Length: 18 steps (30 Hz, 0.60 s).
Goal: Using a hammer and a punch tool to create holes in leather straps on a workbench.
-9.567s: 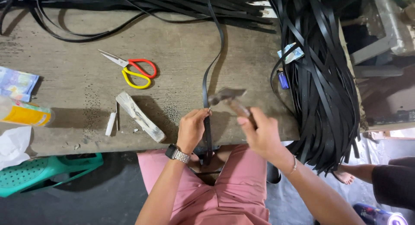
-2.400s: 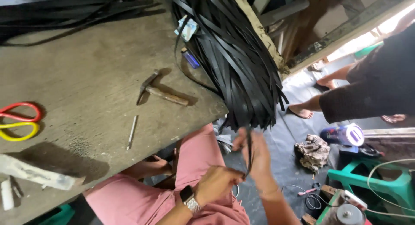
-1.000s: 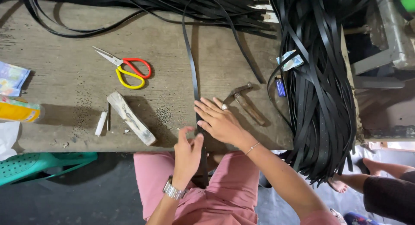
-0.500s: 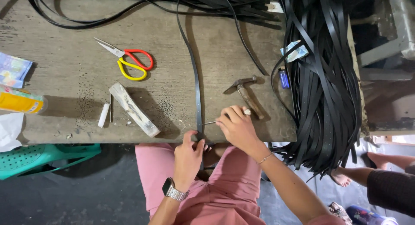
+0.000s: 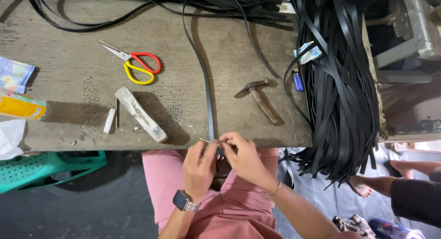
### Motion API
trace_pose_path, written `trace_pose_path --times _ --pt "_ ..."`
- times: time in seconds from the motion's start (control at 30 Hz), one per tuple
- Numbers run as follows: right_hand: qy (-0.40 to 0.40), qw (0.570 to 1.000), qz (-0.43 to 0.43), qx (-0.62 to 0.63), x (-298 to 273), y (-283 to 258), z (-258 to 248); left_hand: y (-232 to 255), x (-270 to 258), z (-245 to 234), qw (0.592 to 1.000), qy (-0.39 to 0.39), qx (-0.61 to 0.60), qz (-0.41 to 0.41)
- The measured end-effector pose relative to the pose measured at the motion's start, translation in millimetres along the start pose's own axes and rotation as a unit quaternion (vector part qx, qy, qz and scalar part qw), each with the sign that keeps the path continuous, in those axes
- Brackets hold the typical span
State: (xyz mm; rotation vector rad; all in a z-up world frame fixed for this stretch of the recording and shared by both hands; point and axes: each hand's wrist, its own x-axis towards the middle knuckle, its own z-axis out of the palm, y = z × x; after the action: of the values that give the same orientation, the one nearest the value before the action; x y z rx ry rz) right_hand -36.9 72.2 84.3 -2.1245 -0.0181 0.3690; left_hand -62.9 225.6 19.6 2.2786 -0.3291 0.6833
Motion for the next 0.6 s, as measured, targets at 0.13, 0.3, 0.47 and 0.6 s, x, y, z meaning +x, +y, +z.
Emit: trace_pose_path --times 0.13,0.3,0.47,0.6 --pt "-0.022 0.996 -0.023 0.079 -3.3 -6.6 7.6 0.9 3.6 -12.9 0.993 0.008 0.042 0.111" --pt "-0.085 0.994 -0.055 0.030 14.0 11.9 7.5 -26.9 -7.4 -1.2 0.995 0.007 -0.005 0.101" --pt "0.012 0.892 -0.363 -0.269 49.7 28.2 -5.1 -22.0 12.4 -7.5 0.991 0.063 -0.097 -0.063" --pt "0.032 0.866 -0.400 -0.298 67.7 47.9 -6.4 -14.3 38.6 -14.2 0.979 0.037 -0.156 -0.122"
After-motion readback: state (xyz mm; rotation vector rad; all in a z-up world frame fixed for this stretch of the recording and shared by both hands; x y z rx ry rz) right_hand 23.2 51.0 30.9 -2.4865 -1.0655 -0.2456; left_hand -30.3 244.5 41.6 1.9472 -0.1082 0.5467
